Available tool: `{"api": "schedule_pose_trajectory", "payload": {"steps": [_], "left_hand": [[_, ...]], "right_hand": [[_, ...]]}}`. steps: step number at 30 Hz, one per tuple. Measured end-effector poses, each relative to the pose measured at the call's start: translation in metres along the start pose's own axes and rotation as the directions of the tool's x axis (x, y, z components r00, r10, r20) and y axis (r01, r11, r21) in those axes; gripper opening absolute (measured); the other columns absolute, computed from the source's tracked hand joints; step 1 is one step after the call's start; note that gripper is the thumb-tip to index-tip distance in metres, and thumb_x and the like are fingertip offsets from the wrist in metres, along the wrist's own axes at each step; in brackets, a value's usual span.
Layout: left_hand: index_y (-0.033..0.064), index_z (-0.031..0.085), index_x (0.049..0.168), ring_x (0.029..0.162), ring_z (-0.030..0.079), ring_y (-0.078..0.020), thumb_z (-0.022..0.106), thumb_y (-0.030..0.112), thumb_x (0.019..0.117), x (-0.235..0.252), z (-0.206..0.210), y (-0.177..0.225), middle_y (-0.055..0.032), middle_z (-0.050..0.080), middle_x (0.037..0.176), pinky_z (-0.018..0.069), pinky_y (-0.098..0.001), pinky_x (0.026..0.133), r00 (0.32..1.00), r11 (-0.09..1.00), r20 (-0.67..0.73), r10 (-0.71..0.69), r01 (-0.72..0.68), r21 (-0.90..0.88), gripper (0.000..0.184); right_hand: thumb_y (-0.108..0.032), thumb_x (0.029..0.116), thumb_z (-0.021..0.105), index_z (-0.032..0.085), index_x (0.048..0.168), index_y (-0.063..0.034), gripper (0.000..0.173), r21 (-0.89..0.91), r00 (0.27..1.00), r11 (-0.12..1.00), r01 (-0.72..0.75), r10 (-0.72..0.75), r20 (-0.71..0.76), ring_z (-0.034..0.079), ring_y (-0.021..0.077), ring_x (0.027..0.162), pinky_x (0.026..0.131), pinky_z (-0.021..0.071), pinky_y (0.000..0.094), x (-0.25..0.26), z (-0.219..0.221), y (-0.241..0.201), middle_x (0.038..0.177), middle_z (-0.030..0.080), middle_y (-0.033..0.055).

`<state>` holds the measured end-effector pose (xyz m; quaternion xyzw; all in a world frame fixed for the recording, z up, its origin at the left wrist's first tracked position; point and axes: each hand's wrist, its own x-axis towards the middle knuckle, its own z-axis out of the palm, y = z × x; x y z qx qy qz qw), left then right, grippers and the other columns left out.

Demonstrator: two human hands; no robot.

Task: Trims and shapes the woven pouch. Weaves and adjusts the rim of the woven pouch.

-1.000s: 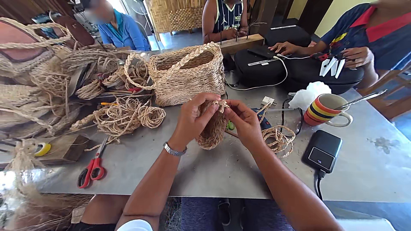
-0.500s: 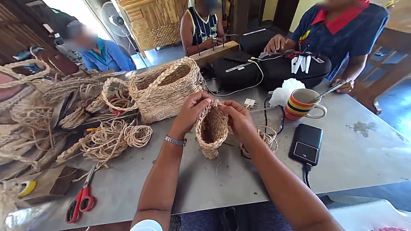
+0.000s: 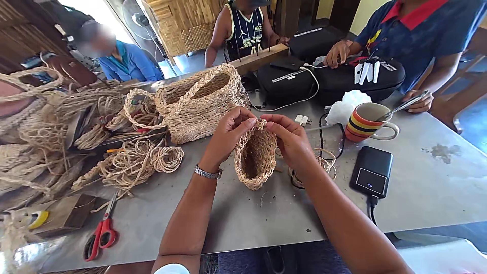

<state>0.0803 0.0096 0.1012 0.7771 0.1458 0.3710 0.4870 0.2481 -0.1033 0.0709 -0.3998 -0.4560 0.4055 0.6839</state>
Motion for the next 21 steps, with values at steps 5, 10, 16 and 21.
{"api": "schedule_pose_trajectory", "payload": {"steps": [5,10,16,21], "left_hand": [[0.0068,0.066,0.111,0.088,0.067,-0.0109,0.060,0.009,0.1016,-0.009,0.008,0.016,-0.0040,0.068,0.103,0.0583,-0.0263,0.079,0.997,0.990,-0.056,0.055,-0.047,0.133,0.011],[0.0047,0.063,0.110,0.088,0.064,-0.0090,0.056,0.005,0.1024,-0.014,0.017,0.021,-0.0037,0.065,0.101,0.0571,-0.0232,0.075,0.982,0.964,-0.042,0.184,-0.172,0.204,0.010],[0.0069,0.058,0.112,0.067,0.054,-0.0056,0.049,0.009,0.1054,-0.018,0.020,0.017,-0.0025,0.058,0.087,0.0460,-0.0172,0.057,0.981,0.947,-0.040,0.192,-0.174,0.271,0.012],[0.0055,0.061,0.112,0.078,0.061,-0.0065,0.051,0.007,0.1047,-0.011,0.020,0.016,-0.0023,0.063,0.095,0.0526,-0.0200,0.068,0.978,0.953,-0.061,0.198,-0.178,0.246,0.012]], "right_hand": [[-0.023,0.1039,0.061,0.069,0.120,-0.0118,0.021,-0.089,0.997,0.993,0.077,-0.078,-0.004,0.065,0.0092,0.082,0.074,0.0572,0.0276,-0.002,0.000,0.001,0.099,0.068,0.0023],[-0.028,0.1075,0.055,0.065,0.120,-0.0122,0.023,-0.151,0.993,0.981,0.118,-0.121,-0.008,0.065,0.0090,0.081,0.070,0.0569,0.0266,-0.003,0.004,0.003,0.098,0.068,0.0023],[-0.029,0.1096,0.049,0.062,0.119,-0.0098,0.025,-0.177,0.987,0.972,0.155,-0.158,0.000,0.063,0.0101,0.077,0.067,0.0549,0.0271,-0.002,0.006,0.007,0.094,0.064,0.0039],[-0.024,0.1089,0.051,0.064,0.123,-0.0104,0.023,-0.221,0.981,0.956,0.191,-0.192,0.018,0.065,0.0093,0.083,0.073,0.0563,0.0261,-0.001,0.003,0.002,0.100,0.067,0.0033]]}}
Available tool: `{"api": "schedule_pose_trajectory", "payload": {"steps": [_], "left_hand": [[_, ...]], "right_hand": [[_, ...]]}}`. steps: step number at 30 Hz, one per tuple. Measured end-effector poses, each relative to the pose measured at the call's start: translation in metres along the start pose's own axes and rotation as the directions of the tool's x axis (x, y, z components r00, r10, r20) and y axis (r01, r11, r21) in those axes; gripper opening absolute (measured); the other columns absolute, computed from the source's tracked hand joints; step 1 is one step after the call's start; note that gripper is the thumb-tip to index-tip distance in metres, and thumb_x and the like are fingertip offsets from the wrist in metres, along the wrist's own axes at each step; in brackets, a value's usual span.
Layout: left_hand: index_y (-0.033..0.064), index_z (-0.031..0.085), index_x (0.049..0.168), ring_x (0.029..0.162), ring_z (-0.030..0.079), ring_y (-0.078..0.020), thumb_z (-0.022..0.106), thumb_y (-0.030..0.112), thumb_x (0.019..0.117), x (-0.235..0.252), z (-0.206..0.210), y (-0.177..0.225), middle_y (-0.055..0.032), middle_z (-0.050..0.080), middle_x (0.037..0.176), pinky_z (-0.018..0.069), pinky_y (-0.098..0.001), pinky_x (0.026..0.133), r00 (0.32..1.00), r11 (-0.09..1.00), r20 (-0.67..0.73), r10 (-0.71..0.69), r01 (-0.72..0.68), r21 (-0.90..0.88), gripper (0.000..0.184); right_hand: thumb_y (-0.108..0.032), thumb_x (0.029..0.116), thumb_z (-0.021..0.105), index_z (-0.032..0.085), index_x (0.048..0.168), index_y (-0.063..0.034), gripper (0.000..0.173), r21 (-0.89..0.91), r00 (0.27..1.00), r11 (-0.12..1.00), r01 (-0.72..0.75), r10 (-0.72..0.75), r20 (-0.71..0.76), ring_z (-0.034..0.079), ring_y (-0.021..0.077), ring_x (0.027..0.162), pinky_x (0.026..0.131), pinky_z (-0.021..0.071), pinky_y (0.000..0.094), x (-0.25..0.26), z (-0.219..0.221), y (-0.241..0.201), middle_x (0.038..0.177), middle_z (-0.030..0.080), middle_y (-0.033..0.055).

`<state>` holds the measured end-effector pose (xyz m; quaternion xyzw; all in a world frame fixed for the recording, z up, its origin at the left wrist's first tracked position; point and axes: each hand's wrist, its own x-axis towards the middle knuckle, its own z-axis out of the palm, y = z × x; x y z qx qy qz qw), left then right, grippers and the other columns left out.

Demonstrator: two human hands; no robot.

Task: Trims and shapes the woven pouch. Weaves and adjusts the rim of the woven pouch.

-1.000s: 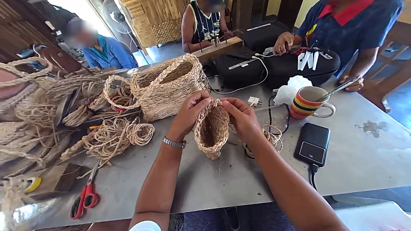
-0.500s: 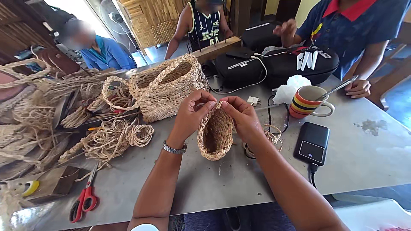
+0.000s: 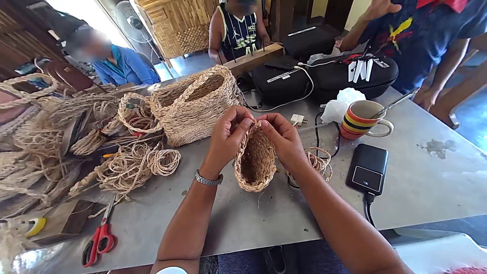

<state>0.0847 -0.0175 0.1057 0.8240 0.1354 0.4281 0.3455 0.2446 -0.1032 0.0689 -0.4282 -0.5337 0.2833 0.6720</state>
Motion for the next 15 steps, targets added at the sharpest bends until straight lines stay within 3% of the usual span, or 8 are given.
{"api": "schedule_pose_trajectory", "payload": {"steps": [6,9,13,15], "left_hand": [[0.0051,0.062,0.111,0.080,0.062,-0.0070,0.055,0.006,0.1031,0.0012,-0.0009,0.0022,-0.0030,0.064,0.097,0.0540,-0.0203,0.070,1.000,1.000,-0.009,0.005,-0.005,-0.007,0.010],[0.0049,0.061,0.111,0.084,0.064,-0.0074,0.055,0.005,0.1033,0.0003,-0.0014,0.0050,-0.0033,0.064,0.098,0.0555,-0.0209,0.072,1.000,1.000,-0.001,0.005,-0.005,-0.013,0.010],[0.0062,0.059,0.110,0.067,0.057,-0.0055,0.054,0.007,0.1037,-0.0080,-0.0021,0.0073,-0.0031,0.060,0.087,0.0495,-0.0169,0.058,1.000,1.000,0.007,-0.001,0.001,0.028,0.008],[0.0063,0.060,0.111,0.070,0.058,-0.0055,0.053,0.009,0.1047,-0.0049,0.0007,0.0065,-0.0024,0.061,0.089,0.0508,-0.0174,0.061,1.000,1.000,0.001,-0.002,0.002,0.027,0.010]], "right_hand": [[-0.015,0.1050,0.053,0.065,0.128,-0.0097,0.026,-0.043,0.989,0.989,0.142,-0.141,0.039,0.059,0.0068,0.074,0.063,0.0510,0.0202,0.0018,-0.0027,-0.0001,0.093,0.063,0.0022],[-0.012,0.1016,0.062,0.066,0.124,-0.0060,0.023,0.020,0.988,0.988,0.151,-0.152,0.043,0.062,0.0077,0.079,0.070,0.0549,0.0220,0.0062,-0.0030,0.0041,0.094,0.064,0.0026],[-0.011,0.0997,0.065,0.068,0.119,-0.0062,0.020,-0.012,0.992,0.992,0.123,-0.123,0.017,0.066,0.0086,0.083,0.073,0.0575,0.0237,0.0054,-0.0031,0.0033,0.099,0.068,0.0035],[-0.011,0.0981,0.068,0.069,0.116,-0.0064,0.018,-0.033,0.992,0.991,0.127,-0.126,0.014,0.066,0.0082,0.082,0.072,0.0580,0.0228,0.0053,-0.0040,0.0027,0.099,0.069,0.0032]]}}
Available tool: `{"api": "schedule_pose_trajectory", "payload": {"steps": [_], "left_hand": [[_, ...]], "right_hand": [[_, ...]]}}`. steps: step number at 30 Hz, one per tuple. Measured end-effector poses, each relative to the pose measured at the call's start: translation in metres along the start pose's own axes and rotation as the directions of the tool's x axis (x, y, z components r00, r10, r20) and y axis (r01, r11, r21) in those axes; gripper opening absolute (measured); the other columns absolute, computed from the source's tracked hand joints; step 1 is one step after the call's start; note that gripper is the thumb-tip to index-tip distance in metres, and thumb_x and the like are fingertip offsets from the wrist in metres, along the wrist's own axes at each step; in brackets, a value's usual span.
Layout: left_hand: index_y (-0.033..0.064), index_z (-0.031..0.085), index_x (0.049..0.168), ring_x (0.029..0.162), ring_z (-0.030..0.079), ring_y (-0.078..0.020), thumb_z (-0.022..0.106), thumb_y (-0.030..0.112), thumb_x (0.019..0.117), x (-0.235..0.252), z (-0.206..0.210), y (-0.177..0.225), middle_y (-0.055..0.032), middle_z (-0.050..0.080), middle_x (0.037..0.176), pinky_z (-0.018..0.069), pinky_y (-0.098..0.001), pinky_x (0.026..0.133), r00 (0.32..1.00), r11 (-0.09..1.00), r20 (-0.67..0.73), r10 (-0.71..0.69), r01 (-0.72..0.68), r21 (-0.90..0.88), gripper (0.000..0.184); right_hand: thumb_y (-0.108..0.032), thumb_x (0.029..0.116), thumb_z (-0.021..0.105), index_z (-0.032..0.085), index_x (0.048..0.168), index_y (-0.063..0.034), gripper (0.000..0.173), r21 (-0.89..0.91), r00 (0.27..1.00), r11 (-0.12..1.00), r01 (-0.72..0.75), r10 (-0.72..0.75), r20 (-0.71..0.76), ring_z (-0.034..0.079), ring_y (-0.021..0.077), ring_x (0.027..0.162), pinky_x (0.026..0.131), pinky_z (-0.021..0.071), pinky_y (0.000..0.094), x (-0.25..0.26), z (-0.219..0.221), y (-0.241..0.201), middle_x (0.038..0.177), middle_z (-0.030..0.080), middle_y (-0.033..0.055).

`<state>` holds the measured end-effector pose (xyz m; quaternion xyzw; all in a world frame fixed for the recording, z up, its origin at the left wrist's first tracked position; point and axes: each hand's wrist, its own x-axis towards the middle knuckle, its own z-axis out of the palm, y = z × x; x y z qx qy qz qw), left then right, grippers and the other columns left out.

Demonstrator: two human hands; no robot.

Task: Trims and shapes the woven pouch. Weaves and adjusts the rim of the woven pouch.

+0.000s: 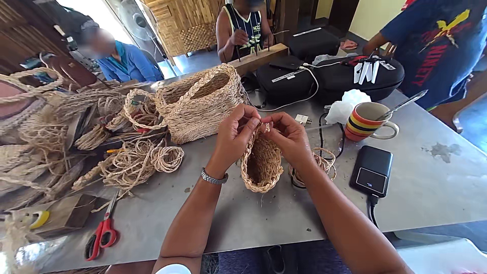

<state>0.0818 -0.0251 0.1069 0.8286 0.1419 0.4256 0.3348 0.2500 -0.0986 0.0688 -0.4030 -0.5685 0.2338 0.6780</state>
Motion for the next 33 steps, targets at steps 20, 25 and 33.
{"api": "schedule_pose_trajectory", "payload": {"steps": [20,25,33], "left_hand": [[0.0068,0.065,0.119,0.097,0.069,-0.0118,0.064,0.010,0.0993,0.004,-0.010,0.011,-0.0053,0.070,0.108,0.0589,-0.0277,0.085,0.956,0.969,0.158,-0.247,0.244,0.040,0.021],[0.0068,0.065,0.111,0.087,0.069,-0.0091,0.063,0.010,0.1003,0.004,-0.012,0.005,-0.0036,0.070,0.102,0.0586,-0.0251,0.079,0.969,0.973,0.098,-0.229,0.223,0.067,0.011],[0.0047,0.068,0.111,0.090,0.070,-0.0122,0.064,0.009,0.0996,0.010,-0.015,-0.008,-0.0047,0.071,0.103,0.0600,-0.0289,0.083,0.977,0.984,0.119,-0.177,0.177,0.005,0.012]], "right_hand": [[-0.008,0.0922,0.073,0.070,0.107,-0.0051,0.015,-0.135,0.998,0.991,-0.014,0.007,-0.056,0.066,0.0093,0.074,0.066,0.0583,0.0238,-0.001,0.001,0.005,0.092,0.068,0.0046],[-0.015,0.1029,0.056,0.071,0.117,-0.0077,0.022,-0.004,0.991,0.992,-0.130,0.130,0.030,0.064,0.0078,0.075,0.067,0.0551,0.0252,0.003,-0.013,-0.002,0.097,0.070,0.0025],[-0.016,0.1061,0.055,0.072,0.117,-0.0027,0.025,0.095,0.973,0.969,-0.229,0.227,0.030,0.068,0.0132,0.081,0.071,0.0580,0.0275,0.012,-0.022,0.003,0.102,0.073,0.0077]]}}
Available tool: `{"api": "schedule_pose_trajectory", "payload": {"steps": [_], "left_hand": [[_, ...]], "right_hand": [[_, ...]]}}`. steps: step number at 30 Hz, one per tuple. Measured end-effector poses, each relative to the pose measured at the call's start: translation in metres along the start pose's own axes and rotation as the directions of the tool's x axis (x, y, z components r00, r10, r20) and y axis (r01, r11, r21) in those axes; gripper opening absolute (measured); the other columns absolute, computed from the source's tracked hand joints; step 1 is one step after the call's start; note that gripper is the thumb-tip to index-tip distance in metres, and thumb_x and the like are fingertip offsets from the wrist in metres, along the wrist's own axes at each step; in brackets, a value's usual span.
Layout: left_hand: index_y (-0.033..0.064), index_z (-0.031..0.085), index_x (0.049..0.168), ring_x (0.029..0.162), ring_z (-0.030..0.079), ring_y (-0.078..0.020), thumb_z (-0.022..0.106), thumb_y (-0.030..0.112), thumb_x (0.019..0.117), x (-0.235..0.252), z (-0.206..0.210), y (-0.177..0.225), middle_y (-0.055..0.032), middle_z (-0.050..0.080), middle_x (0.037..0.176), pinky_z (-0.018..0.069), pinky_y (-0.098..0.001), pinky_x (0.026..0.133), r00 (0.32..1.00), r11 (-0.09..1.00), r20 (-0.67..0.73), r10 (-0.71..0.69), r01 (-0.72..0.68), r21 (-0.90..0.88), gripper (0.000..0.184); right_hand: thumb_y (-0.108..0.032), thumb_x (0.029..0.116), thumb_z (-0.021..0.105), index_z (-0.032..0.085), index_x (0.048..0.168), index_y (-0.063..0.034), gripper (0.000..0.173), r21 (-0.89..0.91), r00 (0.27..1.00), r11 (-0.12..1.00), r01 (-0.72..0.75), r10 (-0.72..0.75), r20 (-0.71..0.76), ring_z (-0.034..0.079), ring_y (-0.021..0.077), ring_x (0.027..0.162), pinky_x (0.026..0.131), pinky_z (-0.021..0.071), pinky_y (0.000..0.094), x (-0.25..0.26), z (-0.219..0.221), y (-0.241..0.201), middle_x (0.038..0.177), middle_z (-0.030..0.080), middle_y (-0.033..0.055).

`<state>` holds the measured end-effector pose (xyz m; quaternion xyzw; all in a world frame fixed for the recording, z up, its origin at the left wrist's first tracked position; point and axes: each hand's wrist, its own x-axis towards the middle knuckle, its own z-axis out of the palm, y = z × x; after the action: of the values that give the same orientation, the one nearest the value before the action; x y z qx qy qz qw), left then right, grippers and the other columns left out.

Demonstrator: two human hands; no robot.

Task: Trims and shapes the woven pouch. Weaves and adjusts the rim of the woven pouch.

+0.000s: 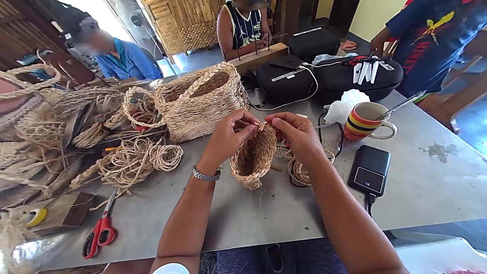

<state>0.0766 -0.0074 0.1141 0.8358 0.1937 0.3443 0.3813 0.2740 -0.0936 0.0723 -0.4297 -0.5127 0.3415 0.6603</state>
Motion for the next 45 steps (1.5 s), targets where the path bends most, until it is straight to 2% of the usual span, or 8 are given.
{"api": "schedule_pose_trajectory", "payload": {"steps": [6,9,13,19,25,33,39,45], "left_hand": [[0.0065,0.067,0.109,0.093,0.069,-0.0083,0.065,0.005,0.0982,-0.011,0.005,0.017,-0.0025,0.070,0.104,0.0592,-0.0245,0.082,0.998,0.999,-0.063,0.014,-0.011,0.049,0.012],[0.0058,0.067,0.111,0.095,0.069,-0.0090,0.064,0.005,0.0986,-0.011,0.007,0.019,-0.0032,0.070,0.105,0.0599,-0.0251,0.084,0.995,0.994,-0.059,0.078,-0.073,0.078,0.013],[0.0054,0.065,0.114,0.097,0.069,-0.0107,0.068,0.002,0.0946,-0.010,0.006,0.019,-0.0046,0.069,0.109,0.0609,-0.0272,0.085,0.998,0.995,0.005,0.065,-0.066,0.070,0.020],[0.0050,0.067,0.110,0.094,0.071,-0.0119,0.068,0.008,0.0966,-0.004,0.006,0.011,-0.0048,0.071,0.103,0.0622,-0.0291,0.084,0.996,0.994,-0.044,0.073,-0.069,0.081,0.013],[0.0044,0.067,0.109,0.094,0.071,-0.0126,0.069,0.008,0.0958,-0.002,0.005,0.005,-0.0050,0.071,0.104,0.0621,-0.0300,0.084,0.995,0.996,-0.071,0.069,-0.064,0.069,0.014],[0.0075,0.065,0.110,0.092,0.069,-0.0092,0.068,0.006,0.0964,-0.010,0.010,0.017,-0.0031,0.069,0.103,0.0598,-0.0252,0.080,0.999,0.995,-0.046,0.027,-0.022,0.098,0.014],[0.0061,0.066,0.106,0.095,0.070,-0.0105,0.070,0.007,0.0954,-0.008,0.011,0.012,-0.0036,0.070,0.104,0.0608,-0.0267,0.083,0.997,0.996,-0.057,0.046,-0.042,0.073,0.011],[0.0063,0.068,0.107,0.095,0.070,-0.0103,0.065,0.012,0.0999,-0.003,0.010,0.006,-0.0031,0.072,0.103,0.0600,-0.0276,0.086,0.998,0.996,-0.056,0.038,-0.033,0.077,0.010]], "right_hand": [[-0.013,0.1020,0.063,0.073,0.114,-0.0023,0.019,0.052,0.997,0.997,0.050,-0.053,0.055,0.068,0.0113,0.081,0.074,0.0589,0.0279,-0.005,0.002,-0.004,0.095,0.072,0.0062],[-0.013,0.1015,0.063,0.073,0.114,-0.0053,0.017,0.054,0.996,0.996,0.068,-0.071,0.056,0.065,0.0069,0.077,0.070,0.0558,0.0219,-0.009,0.002,-0.009,0.094,0.071,0.0025],[-0.007,0.0991,0.065,0.072,0.113,-0.0001,0.018,0.114,0.992,0.988,0.104,-0.111,0.060,0.067,0.0103,0.080,0.073,0.0573,0.0254,-0.004,0.001,-0.004,0.096,0.072,0.0067],[-0.010,0.1017,0.061,0.068,0.117,0.0001,0.020,0.086,0.989,0.988,0.126,-0.132,0.073,0.067,0.0114,0.082,0.074,0.0577,0.0267,-0.004,0.003,-0.002,0.097,0.071,0.0072],[-0.005,0.0969,0.066,0.068,0.116,0.0007,0.020,0.086,0.983,0.984,0.156,-0.163,0.081,0.068,0.0130,0.088,0.081,0.0597,0.0295,-0.002,0.002,-0.001,0.100,0.071,0.0075],[-0.006,0.0988,0.057,0.071,0.109,-0.0020,0.017,-0.096,0.959,0.957,0.274,-0.265,0.095,0.065,0.0076,0.078,0.070,0.0556,0.0231,-0.002,0.000,0.001,0.092,0.070,0.0036],[-0.014,0.0927,0.076,0.068,0.107,-0.0022,0.020,-0.136,0.968,0.959,0.247,-0.237,0.085,0.068,0.0109,0.077,0.071,0.0597,0.0257,-0.003,0.004,-0.002,0.091,0.070,0.0055],[-0.008,0.0908,0.077,0.068,0.106,-0.0018,0.019,-0.161,0.969,0.955,0.247,-0.241,0.059,0.068,0.0117,0.077,0.071,0.0602,0.0263,-0.002,0.004,0.002,0.091,0.070,0.0062]]}}
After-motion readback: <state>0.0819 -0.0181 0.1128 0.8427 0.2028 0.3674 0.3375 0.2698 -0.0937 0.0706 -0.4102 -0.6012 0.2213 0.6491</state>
